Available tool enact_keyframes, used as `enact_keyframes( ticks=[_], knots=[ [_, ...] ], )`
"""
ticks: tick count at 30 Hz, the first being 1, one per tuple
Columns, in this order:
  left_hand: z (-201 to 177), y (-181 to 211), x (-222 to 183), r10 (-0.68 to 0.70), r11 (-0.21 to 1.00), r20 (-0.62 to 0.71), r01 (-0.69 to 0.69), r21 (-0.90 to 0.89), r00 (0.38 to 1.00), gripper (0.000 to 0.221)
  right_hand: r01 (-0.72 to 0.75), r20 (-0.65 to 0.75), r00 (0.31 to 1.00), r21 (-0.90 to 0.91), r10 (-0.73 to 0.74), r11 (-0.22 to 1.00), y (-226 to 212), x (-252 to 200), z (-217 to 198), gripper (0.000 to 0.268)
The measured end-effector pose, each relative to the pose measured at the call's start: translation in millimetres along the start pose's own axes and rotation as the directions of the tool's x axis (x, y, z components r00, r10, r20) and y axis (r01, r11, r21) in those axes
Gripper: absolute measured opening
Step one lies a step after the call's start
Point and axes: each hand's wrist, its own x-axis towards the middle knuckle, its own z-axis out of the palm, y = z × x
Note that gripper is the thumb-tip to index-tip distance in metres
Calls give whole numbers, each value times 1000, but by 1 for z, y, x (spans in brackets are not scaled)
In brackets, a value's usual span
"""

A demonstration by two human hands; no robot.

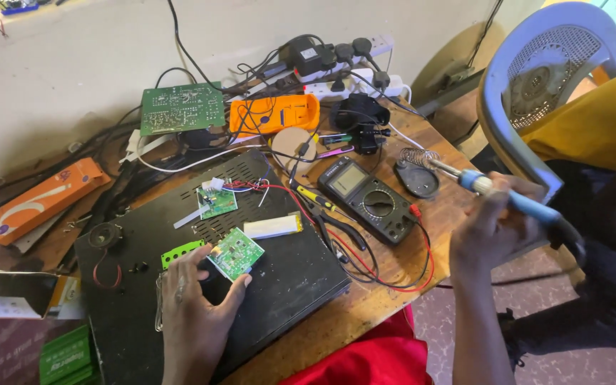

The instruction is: Soldering wires to a circuit board, inspecting the board, and handling small electronic components at a repair bench.

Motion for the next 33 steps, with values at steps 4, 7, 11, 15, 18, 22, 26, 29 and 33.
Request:
enact_keyframes(
  ticks=[4, 7, 11, 15, 18, 22, 26, 29, 33],
  knots=[
    [0, 0, 1, 5, 1000, -7, -5, -14, 1000, 70, -108, 111, 989, 129, 94, 986, 10, -1, 16, 8],
    [1, -4, 0, -7, 1000, -3, 7, -27, 1000, 71, -227, 212, 958, 161, 191, 960, 2, -7, 21, 15],
    [0, -3, 0, 40, 998, -33, -42, -55, 999, 72, -391, 274, 899, 157, 341, 907, -4, -15, 21, 19],
    [7, -10, 2, 89, 987, -70, -98, -130, 994, 79, -590, 267, 805, 270, 529, 761, 35, -31, 22, 47],
    [11, -16, 3, 158, 970, -139, -180, -163, 978, 80, -552, 248, 829, 221, 501, 804, 35, -32, 16, 53],
    [3, -9, 0, 54, 986, -93, -67, -150, 994, 82, -440, 310, 880, 250, 359, 862, 36, -48, -1, 42],
    [9, -12, 0, 125, 971, -116, -146, -188, 985, 79, -318, 345, 901, 113, 263, 942, 17, -69, -20, 32],
    [5, -14, -1, 146, 961, -136, -173, -215, 980, 77, -179, 493, 861, 62, 126, 982, -1, -85, -15, 22],
    [-4, -8, -4, 50, 965, -43, -59, -257, 998, 77, -151, 749, 662, 85, 37, 985, -48, -109, 13, 12]
  ],
)
